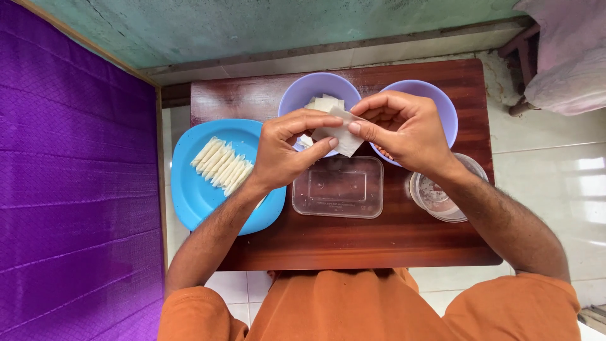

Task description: The person is manually rolling peanuts into small dough wrappers to create stick-shaped snacks, placing them on a blue plate.

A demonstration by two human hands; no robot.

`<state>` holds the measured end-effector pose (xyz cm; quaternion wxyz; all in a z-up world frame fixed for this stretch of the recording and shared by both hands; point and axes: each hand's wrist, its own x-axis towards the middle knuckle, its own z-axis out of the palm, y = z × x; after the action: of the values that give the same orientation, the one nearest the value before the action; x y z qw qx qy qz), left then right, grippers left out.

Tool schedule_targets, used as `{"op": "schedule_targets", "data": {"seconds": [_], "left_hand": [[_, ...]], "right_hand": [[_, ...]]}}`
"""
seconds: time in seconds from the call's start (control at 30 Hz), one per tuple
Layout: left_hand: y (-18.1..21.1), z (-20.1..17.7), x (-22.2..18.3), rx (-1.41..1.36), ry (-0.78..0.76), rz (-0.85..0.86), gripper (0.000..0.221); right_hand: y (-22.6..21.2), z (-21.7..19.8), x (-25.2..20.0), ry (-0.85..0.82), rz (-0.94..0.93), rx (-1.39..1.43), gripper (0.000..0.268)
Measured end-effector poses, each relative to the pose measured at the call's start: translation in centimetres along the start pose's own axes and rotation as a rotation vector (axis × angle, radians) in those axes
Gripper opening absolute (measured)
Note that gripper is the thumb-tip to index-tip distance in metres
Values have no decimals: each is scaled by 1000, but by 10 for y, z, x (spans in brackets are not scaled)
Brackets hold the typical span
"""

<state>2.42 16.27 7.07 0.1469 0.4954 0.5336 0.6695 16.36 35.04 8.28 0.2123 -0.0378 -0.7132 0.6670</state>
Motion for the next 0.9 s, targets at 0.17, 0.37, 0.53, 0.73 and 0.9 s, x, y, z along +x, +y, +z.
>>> {"op": "schedule_targets", "data": {"seconds": [0.17,0.37,0.53,0.73,0.9], "left_hand": [[-4,5,-6,31,47,-2,34],[9,13,-11,-48,41,-110,50],[16,13,-17,-105,78,-145,41],[14,18,-30,-109,107,-155,40],[28,26,-31,68,12,-127,46]], "right_hand": [[-22,4,-8,-22,-48,-114,28],[-45,18,-15,-111,-169,-364,34],[-40,12,-23,-72,-199,-384,32],[-28,13,-30,50,-185,-213,32],[-23,20,-32,-23,-169,-150,41]]}}
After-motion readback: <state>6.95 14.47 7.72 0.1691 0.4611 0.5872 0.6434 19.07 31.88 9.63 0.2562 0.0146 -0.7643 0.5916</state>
